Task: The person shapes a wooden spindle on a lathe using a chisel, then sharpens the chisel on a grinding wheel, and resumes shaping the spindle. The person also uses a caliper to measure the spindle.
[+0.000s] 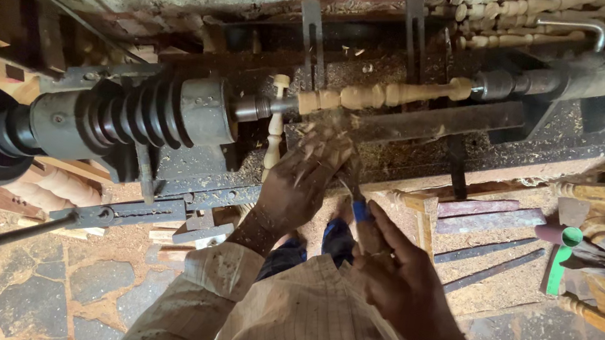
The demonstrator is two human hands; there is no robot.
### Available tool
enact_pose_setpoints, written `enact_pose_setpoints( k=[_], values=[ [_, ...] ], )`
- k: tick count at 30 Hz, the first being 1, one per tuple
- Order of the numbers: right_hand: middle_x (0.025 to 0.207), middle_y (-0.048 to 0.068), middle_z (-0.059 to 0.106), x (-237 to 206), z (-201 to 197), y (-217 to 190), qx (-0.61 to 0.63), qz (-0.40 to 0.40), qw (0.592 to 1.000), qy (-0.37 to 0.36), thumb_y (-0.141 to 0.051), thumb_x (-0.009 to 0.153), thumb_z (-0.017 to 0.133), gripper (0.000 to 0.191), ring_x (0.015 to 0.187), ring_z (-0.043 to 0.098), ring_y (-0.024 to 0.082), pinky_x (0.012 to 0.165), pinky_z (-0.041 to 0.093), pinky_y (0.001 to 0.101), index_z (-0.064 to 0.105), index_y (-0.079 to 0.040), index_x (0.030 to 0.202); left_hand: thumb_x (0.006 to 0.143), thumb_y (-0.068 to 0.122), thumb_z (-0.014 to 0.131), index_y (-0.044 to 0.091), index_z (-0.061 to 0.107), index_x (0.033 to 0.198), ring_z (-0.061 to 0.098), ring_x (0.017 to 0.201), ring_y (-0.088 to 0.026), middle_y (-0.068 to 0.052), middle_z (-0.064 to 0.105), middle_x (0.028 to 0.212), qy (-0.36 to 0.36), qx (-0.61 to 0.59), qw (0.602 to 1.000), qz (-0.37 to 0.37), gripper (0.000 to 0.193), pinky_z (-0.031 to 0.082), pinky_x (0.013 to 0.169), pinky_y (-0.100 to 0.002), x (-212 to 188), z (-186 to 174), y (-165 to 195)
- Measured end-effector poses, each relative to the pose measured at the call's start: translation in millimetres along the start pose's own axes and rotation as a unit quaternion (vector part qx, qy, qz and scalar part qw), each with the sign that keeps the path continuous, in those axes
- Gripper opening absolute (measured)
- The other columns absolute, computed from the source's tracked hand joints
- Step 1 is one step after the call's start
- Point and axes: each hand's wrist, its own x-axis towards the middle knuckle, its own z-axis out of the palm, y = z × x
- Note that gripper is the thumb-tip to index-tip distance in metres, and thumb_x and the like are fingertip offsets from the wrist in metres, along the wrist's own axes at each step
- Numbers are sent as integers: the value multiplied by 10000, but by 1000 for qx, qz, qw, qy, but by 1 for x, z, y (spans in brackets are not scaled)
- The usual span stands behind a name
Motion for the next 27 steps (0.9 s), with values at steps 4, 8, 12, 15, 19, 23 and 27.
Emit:
enact_pose_setpoints(
  k=[4, 8, 12, 15, 19, 23, 27],
  values=[
    [943, 119, 706, 3, -31, 19, 110, 105, 988, -19, -93, 885, 602, 829, 508, 569, 109, 406, 533, 289, 280, -147, 1647, 1008, 93, 704, 64, 663, 1349, 668, 1302, -283, -157, 690, 1361, 25, 22, 999, -4, 345, 561, 1113, -451, 6, 7, 10],
    [945, 103, 690, 8, -60, 38, 122, -3, 991, -52, -85, 899, 615, 756, 522, 596, 90, 419, 558, 269, 304, -61, 1588, 955, 151, 725, 18, 651, 1326, 655, 1288, -315, -170, 689, 1342, 34, 8, 999, -31, 401, 550, 1100, -471, 13, 9, 25],
    [828, 96, 670, 15, -94, 59, 134, -2, 986, -95, -73, 910, 660, 807, 543, 588, 79, 531, 615, 267, 293, -46, 1627, 973, 80, 702, 23, 653, 1358, 639, 1322, -312, -163, 683, 1375, 36, 29, 997, -62, 392, 534, 1115, -446, 21, 17, 38],
    [811, 65, 650, 32, -128, 78, 161, 0, 975, -154, -97, 903, 607, 780, 448, 472, 56, 371, 470, 233, 298, -57, 1617, 940, 87, 686, -11, 631, 1356, 632, 1313, -340, -196, 678, 1376, 48, 37, 996, -73, 431, 517, 1118, -470, 24, 28, 48],
    [848, 67, 605, 62, -169, 99, 212, -36, 946, -244, -88, 932, 609, 768, 454, 474, 51, 372, 470, 222, 273, -41, 1620, 996, 194, 700, 0, 622, 1352, 629, 1316, -342, -197, 673, 1370, 54, 34, 991, -115, 413, 506, 1121, -479, 30, 44, 62],
    [1073, 179, 716, 84, -195, 100, 210, 10, 943, -259, -72, 877, 644, 792, 495, 494, 61, 400, 462, 233, 310, -53, 1594, 1028, 254, 692, 9, 638, 1338, 623, 1344, -331, -195, 670, 1372, 39, 45, 989, -137, 398, 497, 1165, -492, 33, 50, 69],
    [998, 188, 687, 67, -177, 81, 90, 94, 967, -220, -126, 789, 643, 940, 469, 485, 101, 362, 472, 284, 308, -213, 1664, 989, 304, 706, 7, 658, 1311, 636, 1320, -329, -192, 683, 1354, 13, 58, 990, -131, 441, 495, 1150, -485, 29, 43, 62]
  ],
)
